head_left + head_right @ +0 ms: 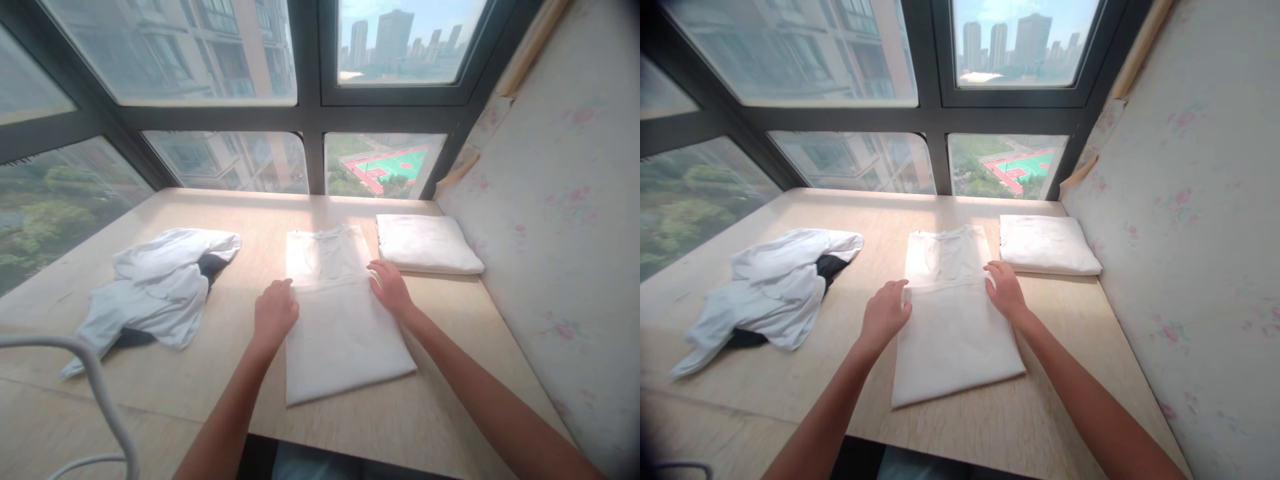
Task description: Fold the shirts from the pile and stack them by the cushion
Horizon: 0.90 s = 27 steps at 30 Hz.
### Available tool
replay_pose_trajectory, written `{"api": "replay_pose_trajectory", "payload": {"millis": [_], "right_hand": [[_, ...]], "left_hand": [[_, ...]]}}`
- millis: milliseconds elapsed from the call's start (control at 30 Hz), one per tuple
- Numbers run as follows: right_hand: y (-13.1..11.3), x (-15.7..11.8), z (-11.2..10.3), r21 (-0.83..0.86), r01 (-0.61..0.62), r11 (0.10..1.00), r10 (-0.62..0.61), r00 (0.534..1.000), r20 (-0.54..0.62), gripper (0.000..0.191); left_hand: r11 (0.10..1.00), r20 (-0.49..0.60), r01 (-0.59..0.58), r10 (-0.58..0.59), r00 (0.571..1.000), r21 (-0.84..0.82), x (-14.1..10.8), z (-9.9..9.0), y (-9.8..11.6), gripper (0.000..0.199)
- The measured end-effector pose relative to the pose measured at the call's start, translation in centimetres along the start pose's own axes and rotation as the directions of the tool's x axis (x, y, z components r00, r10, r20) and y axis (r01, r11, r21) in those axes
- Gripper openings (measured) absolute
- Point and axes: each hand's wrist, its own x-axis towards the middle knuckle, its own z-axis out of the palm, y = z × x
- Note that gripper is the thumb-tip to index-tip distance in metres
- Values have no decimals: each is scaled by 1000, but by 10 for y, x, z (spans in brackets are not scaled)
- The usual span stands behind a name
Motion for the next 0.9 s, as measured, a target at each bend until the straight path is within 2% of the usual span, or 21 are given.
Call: {"api": "replay_pose_trajectory", "payload": {"millis": [67,100,167,233,333,433,700,900], "right_hand": [[-5,-15,9,-58,119,991,-121,992,-42,34],[-8,-22,14,-98,194,976,-197,980,-16,34],[-17,-32,24,-170,309,936,-290,948,126,38],[-25,-37,32,-237,336,912,-272,925,265,44],[-32,-43,37,-306,319,897,-203,912,356,51],[-37,-59,33,-317,330,889,-204,906,371,53],[-55,-131,13,-278,362,890,-253,898,359,57],[-49,-155,-9,-260,372,891,-297,911,285,56]], "left_hand": [[991,-81,-103,110,991,85,-23,12,17,53],[973,-106,-183,199,974,141,-33,21,24,54],[928,-113,-294,325,939,229,-45,42,33,55],[917,-101,-297,333,937,266,-50,63,36,56],[930,-114,-238,279,953,281,-54,82,32,57],[924,-125,-239,286,950,299,-70,85,28,57],[879,-139,-263,341,930,398,-146,85,18,60],[871,-210,-218,336,918,441,-168,71,-5,54]]}}
